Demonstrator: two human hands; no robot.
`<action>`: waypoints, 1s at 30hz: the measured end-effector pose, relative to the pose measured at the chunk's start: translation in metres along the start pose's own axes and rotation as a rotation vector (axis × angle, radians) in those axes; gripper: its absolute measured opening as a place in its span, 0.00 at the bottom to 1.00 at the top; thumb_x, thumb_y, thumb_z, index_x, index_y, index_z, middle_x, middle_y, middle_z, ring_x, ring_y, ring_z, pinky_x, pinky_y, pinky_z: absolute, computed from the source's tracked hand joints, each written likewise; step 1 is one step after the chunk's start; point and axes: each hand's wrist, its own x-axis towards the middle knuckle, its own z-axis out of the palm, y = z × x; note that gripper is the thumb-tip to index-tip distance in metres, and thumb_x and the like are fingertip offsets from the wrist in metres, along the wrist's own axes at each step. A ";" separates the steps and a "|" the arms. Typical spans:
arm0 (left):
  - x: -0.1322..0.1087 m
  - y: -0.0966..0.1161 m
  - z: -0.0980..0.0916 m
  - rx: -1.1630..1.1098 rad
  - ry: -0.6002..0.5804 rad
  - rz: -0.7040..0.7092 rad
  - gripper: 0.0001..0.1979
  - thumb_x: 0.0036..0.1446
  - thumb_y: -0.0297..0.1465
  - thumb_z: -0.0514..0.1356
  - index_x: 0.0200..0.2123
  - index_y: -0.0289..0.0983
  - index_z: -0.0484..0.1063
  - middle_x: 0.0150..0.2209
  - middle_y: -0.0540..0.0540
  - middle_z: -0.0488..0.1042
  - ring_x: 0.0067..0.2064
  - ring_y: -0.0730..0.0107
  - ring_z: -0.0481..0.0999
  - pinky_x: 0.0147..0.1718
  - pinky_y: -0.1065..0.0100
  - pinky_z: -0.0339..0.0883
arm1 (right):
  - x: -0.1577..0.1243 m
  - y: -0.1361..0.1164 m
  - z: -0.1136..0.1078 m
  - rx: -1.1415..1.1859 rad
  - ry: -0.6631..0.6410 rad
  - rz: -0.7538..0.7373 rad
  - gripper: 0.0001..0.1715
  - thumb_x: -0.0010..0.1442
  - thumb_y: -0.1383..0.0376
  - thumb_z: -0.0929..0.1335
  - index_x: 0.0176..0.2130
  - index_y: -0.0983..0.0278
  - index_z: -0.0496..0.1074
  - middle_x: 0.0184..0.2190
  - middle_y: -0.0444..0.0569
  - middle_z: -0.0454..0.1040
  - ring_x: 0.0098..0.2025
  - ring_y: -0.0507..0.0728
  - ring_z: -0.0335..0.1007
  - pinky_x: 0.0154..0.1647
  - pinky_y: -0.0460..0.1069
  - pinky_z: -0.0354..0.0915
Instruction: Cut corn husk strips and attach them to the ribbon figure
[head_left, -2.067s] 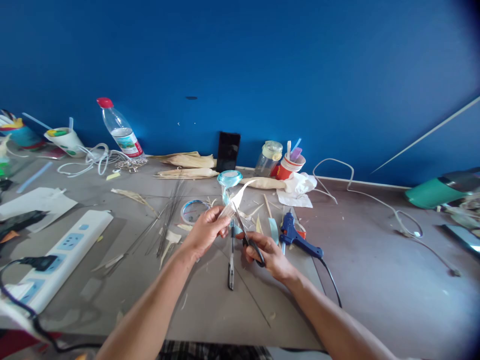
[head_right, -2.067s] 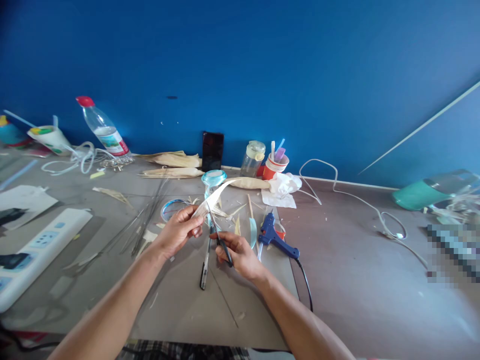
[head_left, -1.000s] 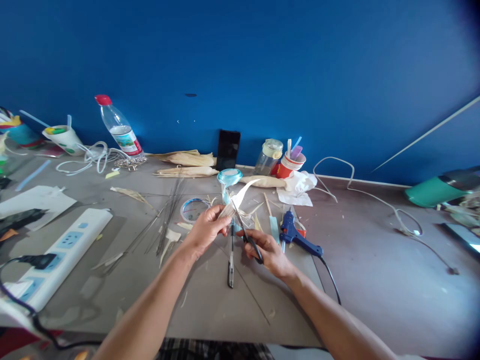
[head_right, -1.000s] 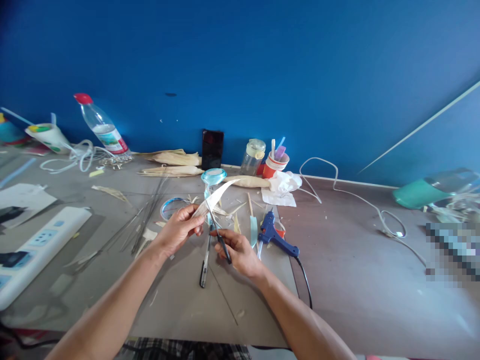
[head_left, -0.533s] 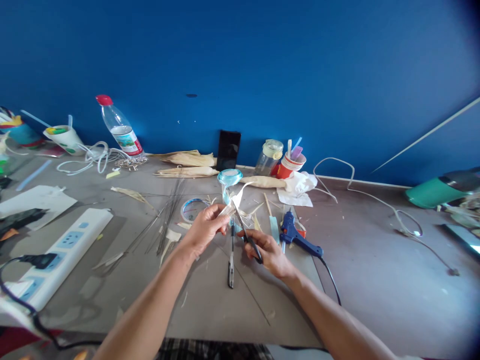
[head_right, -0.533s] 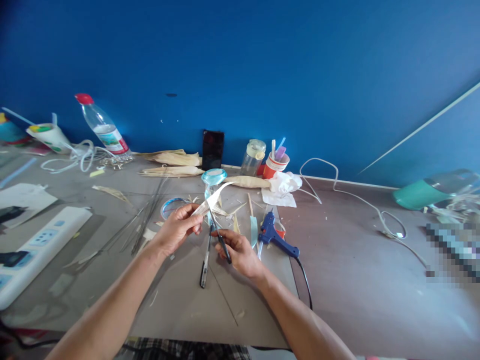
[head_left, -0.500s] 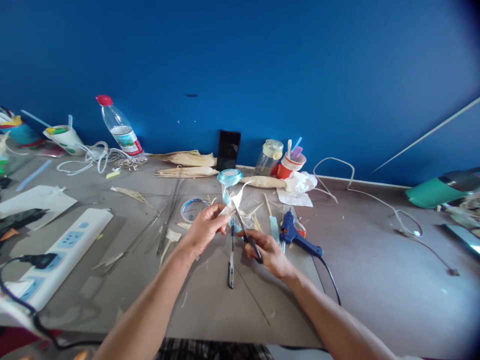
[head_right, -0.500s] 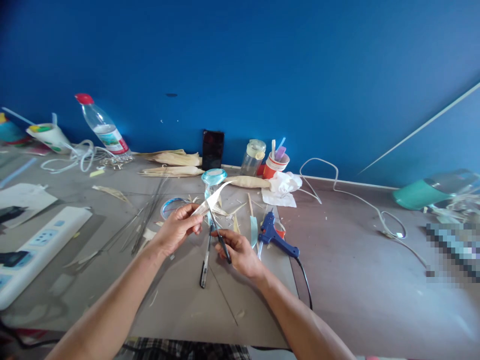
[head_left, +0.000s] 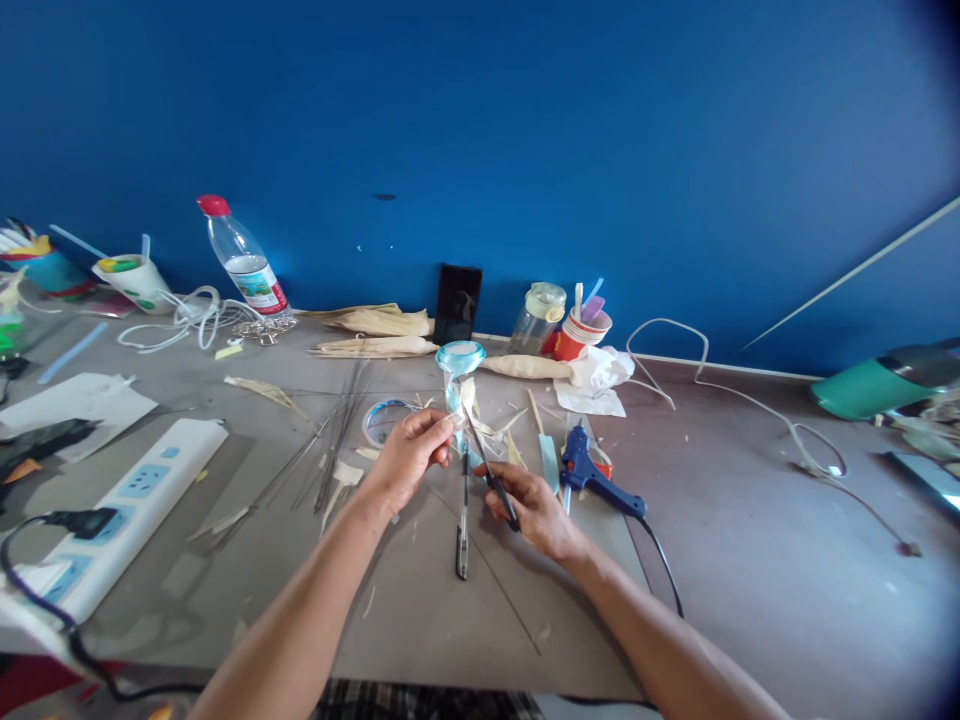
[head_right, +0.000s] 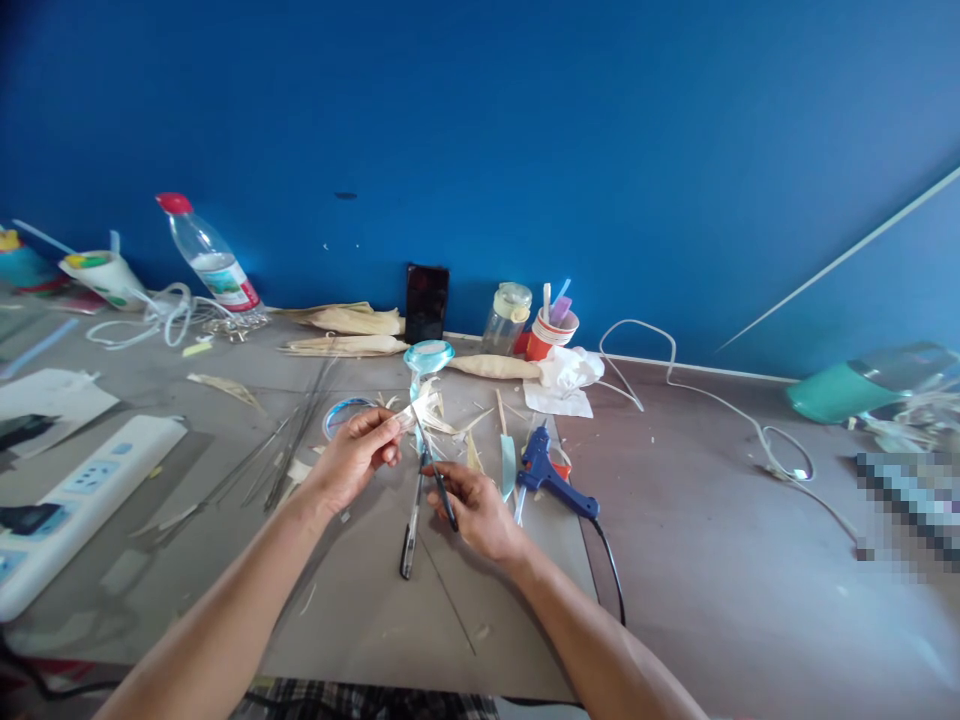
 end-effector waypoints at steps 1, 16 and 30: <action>0.000 0.000 0.000 -0.001 0.002 -0.001 0.12 0.50 0.37 0.64 0.25 0.35 0.68 0.22 0.54 0.65 0.22 0.80 0.63 0.24 0.73 0.60 | 0.000 0.000 0.001 -0.001 0.001 0.003 0.27 0.53 0.51 0.68 0.46 0.67 0.70 0.19 0.40 0.60 0.22 0.48 0.53 0.23 0.45 0.53; 0.000 0.000 -0.002 -0.077 0.132 0.008 0.11 0.46 0.36 0.66 0.26 0.35 0.69 0.19 0.55 0.65 0.22 0.79 0.64 0.26 0.73 0.62 | -0.001 0.000 0.007 0.000 0.004 0.039 0.25 0.53 0.56 0.68 0.46 0.67 0.69 0.20 0.40 0.62 0.22 0.48 0.55 0.24 0.46 0.54; 0.000 0.001 -0.002 -0.062 0.136 0.004 0.12 0.47 0.36 0.65 0.23 0.35 0.66 0.19 0.55 0.65 0.22 0.79 0.64 0.26 0.73 0.60 | 0.000 -0.001 0.004 0.072 0.033 0.007 0.26 0.52 0.50 0.69 0.44 0.66 0.71 0.18 0.40 0.60 0.22 0.49 0.54 0.25 0.47 0.53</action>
